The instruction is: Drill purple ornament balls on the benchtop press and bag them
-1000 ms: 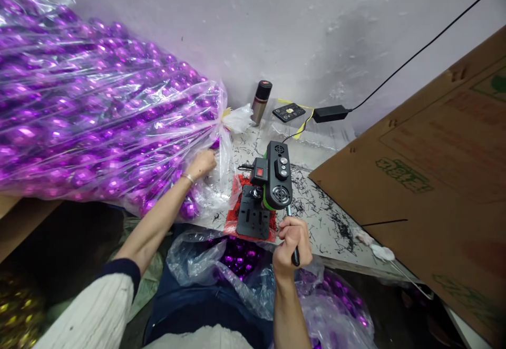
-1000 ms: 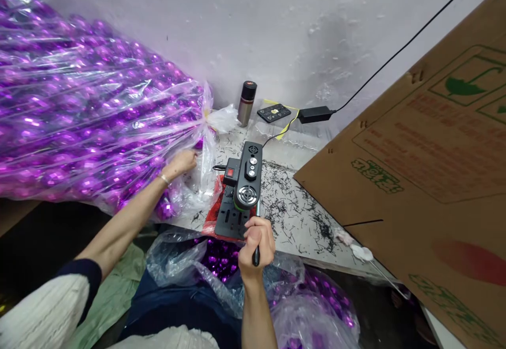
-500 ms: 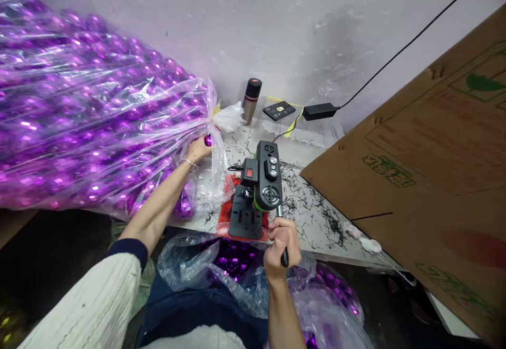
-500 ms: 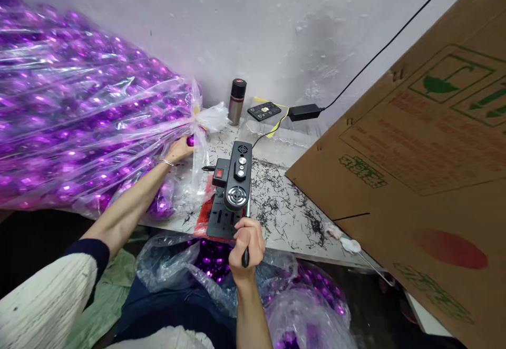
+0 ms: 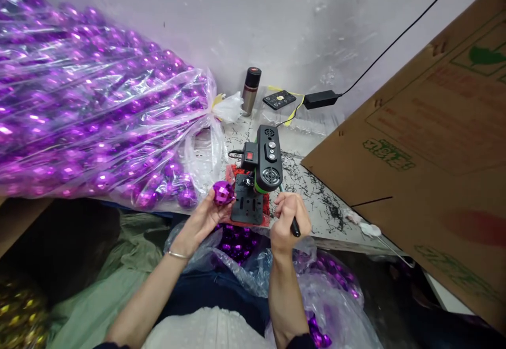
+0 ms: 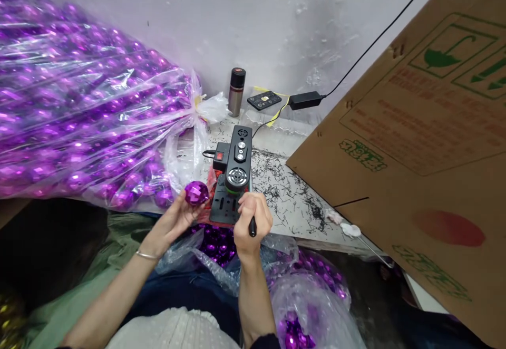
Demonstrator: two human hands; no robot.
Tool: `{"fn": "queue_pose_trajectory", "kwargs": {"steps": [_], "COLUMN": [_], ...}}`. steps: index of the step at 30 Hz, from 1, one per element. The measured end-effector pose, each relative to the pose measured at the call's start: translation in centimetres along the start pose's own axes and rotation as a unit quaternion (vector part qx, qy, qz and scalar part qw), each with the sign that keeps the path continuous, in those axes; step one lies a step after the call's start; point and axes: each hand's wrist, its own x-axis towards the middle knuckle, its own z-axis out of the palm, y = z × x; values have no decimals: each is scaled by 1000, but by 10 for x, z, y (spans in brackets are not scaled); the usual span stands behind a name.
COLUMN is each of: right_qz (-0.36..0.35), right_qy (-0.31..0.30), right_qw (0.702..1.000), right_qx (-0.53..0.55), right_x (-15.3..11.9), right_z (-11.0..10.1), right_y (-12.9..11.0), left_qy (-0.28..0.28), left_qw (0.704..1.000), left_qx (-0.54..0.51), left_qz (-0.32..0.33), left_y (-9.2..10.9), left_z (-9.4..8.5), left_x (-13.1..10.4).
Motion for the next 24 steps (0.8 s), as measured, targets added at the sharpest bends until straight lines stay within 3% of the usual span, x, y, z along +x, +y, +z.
{"fn": "queue_pose_trajectory", "kwargs": {"steps": [4, 8, 11, 16, 24], "right_qz": [-15, -39, -52, -61, -57], "right_qy": [-12, -14, -18, -28, -31], "right_qw": [1000, 999, 998, 998, 998], "right_qx": [-1, -4, 3, -2, -8], "right_x": [1, -2, -3, -1, -4], "right_z": [-1, -2, -3, -4, -6], "right_y": [0, 4, 4, 2, 5], "left_qy": [15, 12, 8, -17, -50], "left_qw": [999, 969, 922, 822, 659], "left_qx": [41, 222, 340, 517, 633], "left_qz": [7, 106, 186, 236, 403], "left_y": [-41, -54, -58, -60, -76], "left_z": [-4, -11, -12, -13, -18], "left_x": [9, 27, 40, 54, 69]}}
